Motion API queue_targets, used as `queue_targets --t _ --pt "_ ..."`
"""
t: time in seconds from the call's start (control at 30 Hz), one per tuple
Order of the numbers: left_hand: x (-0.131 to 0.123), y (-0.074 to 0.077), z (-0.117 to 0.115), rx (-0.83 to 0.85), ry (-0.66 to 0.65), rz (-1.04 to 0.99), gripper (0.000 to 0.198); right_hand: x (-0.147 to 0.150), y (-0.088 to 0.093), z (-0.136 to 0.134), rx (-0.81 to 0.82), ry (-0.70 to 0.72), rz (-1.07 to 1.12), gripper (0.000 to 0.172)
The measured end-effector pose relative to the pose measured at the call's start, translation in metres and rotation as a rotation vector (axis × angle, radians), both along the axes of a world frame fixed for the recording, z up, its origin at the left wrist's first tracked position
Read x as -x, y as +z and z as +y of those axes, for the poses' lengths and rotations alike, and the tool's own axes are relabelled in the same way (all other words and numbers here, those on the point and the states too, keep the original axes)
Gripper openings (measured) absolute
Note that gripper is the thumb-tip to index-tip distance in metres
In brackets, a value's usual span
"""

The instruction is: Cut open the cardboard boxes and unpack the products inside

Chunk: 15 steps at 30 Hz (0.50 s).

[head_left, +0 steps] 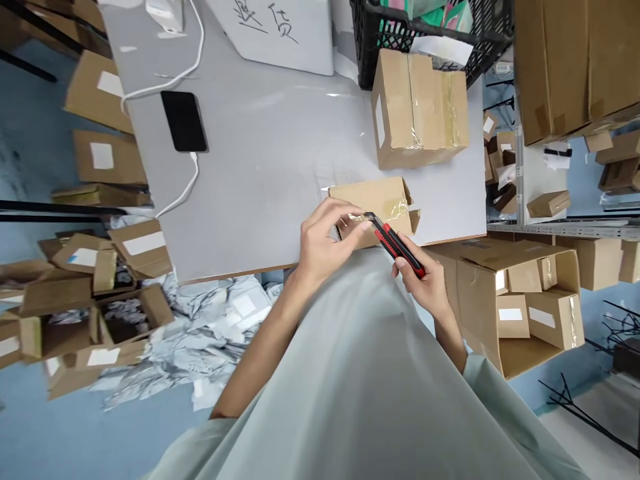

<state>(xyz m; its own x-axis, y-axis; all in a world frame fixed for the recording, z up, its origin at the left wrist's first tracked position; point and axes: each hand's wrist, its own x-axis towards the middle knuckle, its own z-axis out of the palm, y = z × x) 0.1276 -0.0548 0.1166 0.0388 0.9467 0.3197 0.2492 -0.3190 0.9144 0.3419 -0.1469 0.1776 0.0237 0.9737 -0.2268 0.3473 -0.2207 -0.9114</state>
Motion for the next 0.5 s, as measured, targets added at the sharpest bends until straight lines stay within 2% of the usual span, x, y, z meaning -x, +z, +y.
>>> queue_targets --t 0.17,0.3,0.4,0.5 --pt "0.003 0.006 -0.002 -0.088 0.015 0.123 0.019 -0.002 -0.001 0.002 -0.026 0.051 -0.016 0.06" --pt "0.0 0.005 -0.003 -0.088 0.026 0.087 0.022 -0.004 -0.004 0.002 -0.016 0.065 -0.03 0.058" --pt "0.001 0.001 -0.002 0.0 0.128 -0.046 0.027 -0.01 -0.013 0.004 -0.004 -0.016 -0.083 0.058" --pt "0.012 -0.011 -0.001 0.174 0.224 -0.098 0.028 -0.022 -0.027 0.008 -0.006 -0.141 -0.171 0.062"
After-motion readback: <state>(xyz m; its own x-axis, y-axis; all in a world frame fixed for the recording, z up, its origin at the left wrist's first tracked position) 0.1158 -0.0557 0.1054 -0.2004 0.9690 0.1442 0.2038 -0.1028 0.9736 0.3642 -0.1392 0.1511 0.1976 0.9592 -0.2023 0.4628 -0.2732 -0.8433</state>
